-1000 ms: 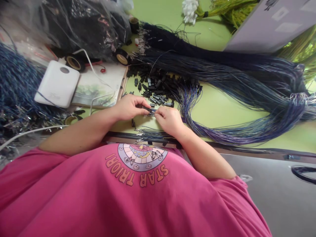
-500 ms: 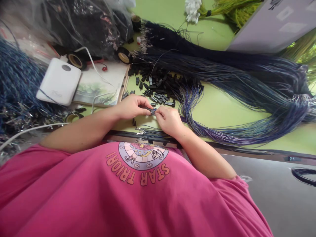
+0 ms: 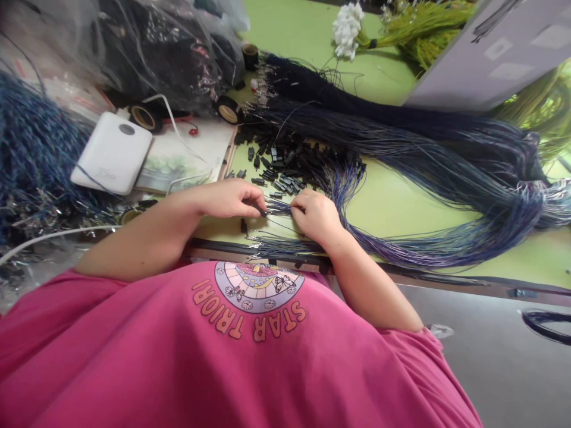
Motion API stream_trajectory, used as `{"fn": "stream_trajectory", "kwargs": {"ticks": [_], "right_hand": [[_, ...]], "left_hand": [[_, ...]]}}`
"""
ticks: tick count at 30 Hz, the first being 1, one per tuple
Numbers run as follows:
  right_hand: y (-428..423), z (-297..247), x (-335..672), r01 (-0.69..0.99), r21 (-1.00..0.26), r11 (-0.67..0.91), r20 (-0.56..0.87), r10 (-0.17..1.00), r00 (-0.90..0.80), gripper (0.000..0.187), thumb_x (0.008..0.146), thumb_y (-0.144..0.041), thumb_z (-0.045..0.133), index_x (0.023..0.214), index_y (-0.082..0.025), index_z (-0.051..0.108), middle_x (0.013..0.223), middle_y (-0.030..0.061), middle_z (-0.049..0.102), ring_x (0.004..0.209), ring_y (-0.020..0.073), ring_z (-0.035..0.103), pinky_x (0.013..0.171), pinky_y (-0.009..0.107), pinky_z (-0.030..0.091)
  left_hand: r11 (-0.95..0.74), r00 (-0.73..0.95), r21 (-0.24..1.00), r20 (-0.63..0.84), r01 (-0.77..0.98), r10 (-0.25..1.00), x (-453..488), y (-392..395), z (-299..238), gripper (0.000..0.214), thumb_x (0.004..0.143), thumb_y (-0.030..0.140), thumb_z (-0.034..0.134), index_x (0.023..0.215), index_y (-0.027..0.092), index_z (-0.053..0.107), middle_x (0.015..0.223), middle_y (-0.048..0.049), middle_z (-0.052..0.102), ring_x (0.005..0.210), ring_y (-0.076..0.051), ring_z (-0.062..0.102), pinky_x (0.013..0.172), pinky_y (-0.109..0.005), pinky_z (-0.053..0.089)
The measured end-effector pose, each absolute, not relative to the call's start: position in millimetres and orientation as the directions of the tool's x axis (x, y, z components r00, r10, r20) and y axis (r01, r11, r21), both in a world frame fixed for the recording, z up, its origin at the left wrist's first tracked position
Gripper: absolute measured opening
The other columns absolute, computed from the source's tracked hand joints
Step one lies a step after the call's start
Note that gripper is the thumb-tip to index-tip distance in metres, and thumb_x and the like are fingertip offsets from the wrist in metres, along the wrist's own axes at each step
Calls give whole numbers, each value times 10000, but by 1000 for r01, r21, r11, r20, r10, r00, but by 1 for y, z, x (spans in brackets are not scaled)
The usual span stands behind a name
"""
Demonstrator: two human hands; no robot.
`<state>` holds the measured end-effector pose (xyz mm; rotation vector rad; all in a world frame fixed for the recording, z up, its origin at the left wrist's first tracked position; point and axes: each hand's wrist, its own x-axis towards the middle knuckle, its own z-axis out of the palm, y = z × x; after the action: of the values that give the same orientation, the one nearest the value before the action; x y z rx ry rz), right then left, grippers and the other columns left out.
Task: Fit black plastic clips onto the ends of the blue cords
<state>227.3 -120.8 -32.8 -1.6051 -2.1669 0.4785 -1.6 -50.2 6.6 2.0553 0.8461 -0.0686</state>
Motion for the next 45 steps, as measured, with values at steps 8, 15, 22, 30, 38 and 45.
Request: {"fn": "stream_trajectory", "kwargs": {"ticks": [8, 15, 22, 30, 38, 45], "right_hand": [[-123, -23, 229, 785, -596, 167, 175, 982, -77, 74, 740, -172, 557, 712, -205, 617, 650, 0, 623, 629, 149, 564, 640, 276, 444], [-132, -19, 228, 648, -650, 397, 324, 916, -237, 148, 875, -233, 557, 808, -205, 687, 769, 16, 704, 716, 142, 629, 710, 273, 480], [-134, -21, 229, 683, -610, 402, 399, 900, -174, 163, 824, -180, 557, 701, -201, 661, 661, 4, 651, 652, 138, 609, 658, 261, 466], [-137, -24, 222, 784, -498, 370, 337, 916, -218, 211, 851, -191, 491, 710, -208, 647, 706, 43, 673, 681, 162, 609, 684, 283, 471], [-135, -25, 218, 741, -599, 303, 206, 953, -222, 169, 872, -219, 545, 806, -195, 699, 778, 44, 713, 744, 163, 639, 722, 271, 468], [-133, -23, 219, 733, -631, 252, 131, 967, -220, 197, 869, -213, 526, 718, -186, 648, 734, 30, 692, 700, 147, 609, 699, 270, 440]], "left_hand": [[-220, 745, 814, -337, 538, 576, 2, -53, 3, 200, 726, 217, 643, 913, 167, 692, 878, -30, 721, 772, -137, 619, 755, -276, 449], [8, 704, 949, -240, 316, 669, 15, -60, -6, 157, 766, 227, 661, 903, 154, 642, 870, -18, 680, 790, -119, 602, 791, -286, 467], [211, 659, 944, -330, 255, 676, 21, -65, -6, 131, 791, 156, 644, 914, 149, 600, 803, 4, 674, 676, -78, 573, 685, -242, 436], [121, 664, 942, -309, 314, 681, 19, -62, -10, 180, 787, 217, 666, 950, 144, 641, 863, -31, 720, 709, -97, 617, 717, -273, 476], [60, 615, 933, -282, 355, 736, 26, -66, -17, 149, 760, 218, 704, 877, 129, 677, 791, -23, 706, 702, -102, 615, 746, -290, 495], [46, 640, 952, -239, 303, 731, 27, -65, -19, 145, 753, 224, 700, 864, 136, 666, 824, -37, 709, 728, -110, 619, 760, -297, 496]]}}
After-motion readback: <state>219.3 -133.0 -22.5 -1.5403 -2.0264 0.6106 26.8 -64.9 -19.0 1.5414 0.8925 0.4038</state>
